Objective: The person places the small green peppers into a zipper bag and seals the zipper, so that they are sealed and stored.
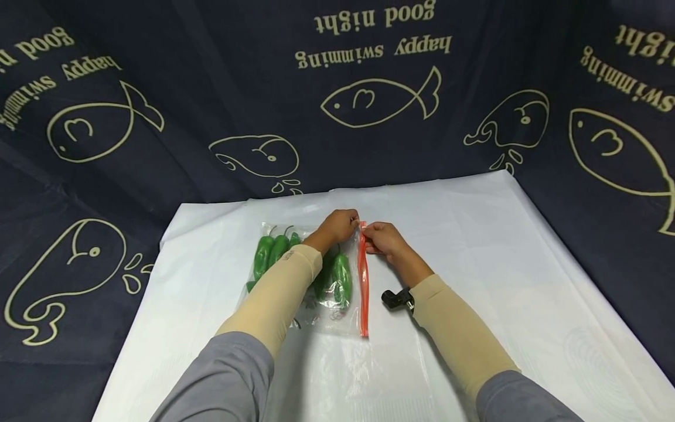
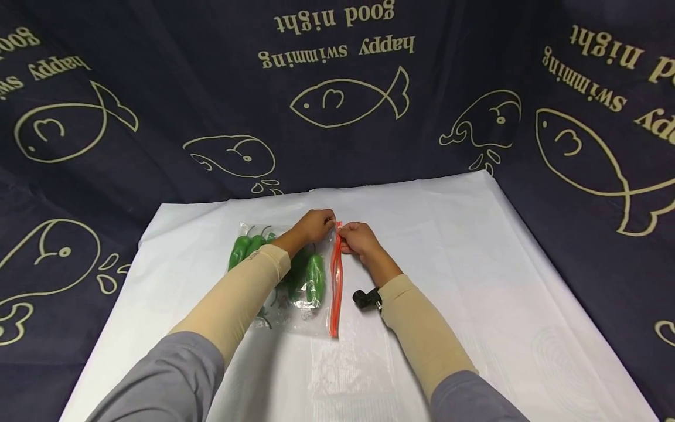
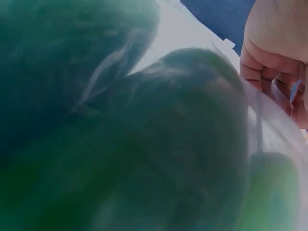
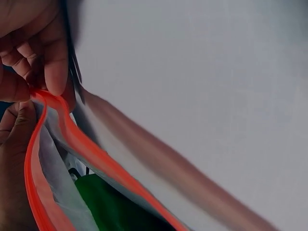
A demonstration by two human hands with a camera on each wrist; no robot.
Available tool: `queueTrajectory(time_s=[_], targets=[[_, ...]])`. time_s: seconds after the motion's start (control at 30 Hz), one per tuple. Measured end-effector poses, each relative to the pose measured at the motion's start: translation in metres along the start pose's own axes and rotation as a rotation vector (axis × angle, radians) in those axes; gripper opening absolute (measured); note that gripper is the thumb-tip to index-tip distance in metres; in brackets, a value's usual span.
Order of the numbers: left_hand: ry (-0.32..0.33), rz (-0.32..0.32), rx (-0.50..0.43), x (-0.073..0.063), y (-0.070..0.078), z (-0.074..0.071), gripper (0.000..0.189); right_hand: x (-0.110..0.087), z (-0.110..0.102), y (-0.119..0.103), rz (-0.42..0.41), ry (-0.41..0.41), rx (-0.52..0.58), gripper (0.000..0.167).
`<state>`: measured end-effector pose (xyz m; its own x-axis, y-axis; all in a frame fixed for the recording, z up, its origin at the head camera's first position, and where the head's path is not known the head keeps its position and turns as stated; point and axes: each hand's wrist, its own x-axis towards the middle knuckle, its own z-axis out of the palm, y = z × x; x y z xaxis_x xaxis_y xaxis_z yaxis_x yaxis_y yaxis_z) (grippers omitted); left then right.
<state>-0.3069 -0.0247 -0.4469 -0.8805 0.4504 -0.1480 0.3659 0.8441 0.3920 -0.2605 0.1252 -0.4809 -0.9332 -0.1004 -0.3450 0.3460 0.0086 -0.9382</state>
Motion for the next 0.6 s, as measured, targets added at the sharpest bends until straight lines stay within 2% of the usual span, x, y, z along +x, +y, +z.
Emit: queueTrajectory(time_s=[0.27, 0.3, 0.4, 0.5, 0.53, 0.6], targets=[[-0.074, 0.051, -0.027, 0.007, -0.004, -0.005, 0.02, 0.002, -0.001, 0.004, -0.019, 0.005, 0.003, 0.017], [-0.052, 0.086, -0.038, 0.014, -0.012, 0.001, 0.02, 0.002, -0.001, 0.004, -0.027, 0.006, 0.001, 0.018], [-0.039, 0.099, -0.019, 0.017, -0.015, 0.002, 0.018, 0.002, 0.0, 0.005, -0.046, 0.009, 0.015, 0.019], [-0.026, 0.091, -0.013, 0.011, -0.011, -0.001, 0.02, 0.002, 0.001, 0.005, -0.061, 0.017, 0.024, 0.021], [-0.043, 0.061, -0.003, 0.003, -0.002, -0.008, 0.019, 0.003, 0.001, 0.006, -0.066, 0.02, 0.025, 0.021], [-0.025, 0.062, -0.004, -0.001, 0.0, -0.009, 0.02, 0.004, 0.001, 0.006, -0.074, 0.025, 0.019, 0.022]])
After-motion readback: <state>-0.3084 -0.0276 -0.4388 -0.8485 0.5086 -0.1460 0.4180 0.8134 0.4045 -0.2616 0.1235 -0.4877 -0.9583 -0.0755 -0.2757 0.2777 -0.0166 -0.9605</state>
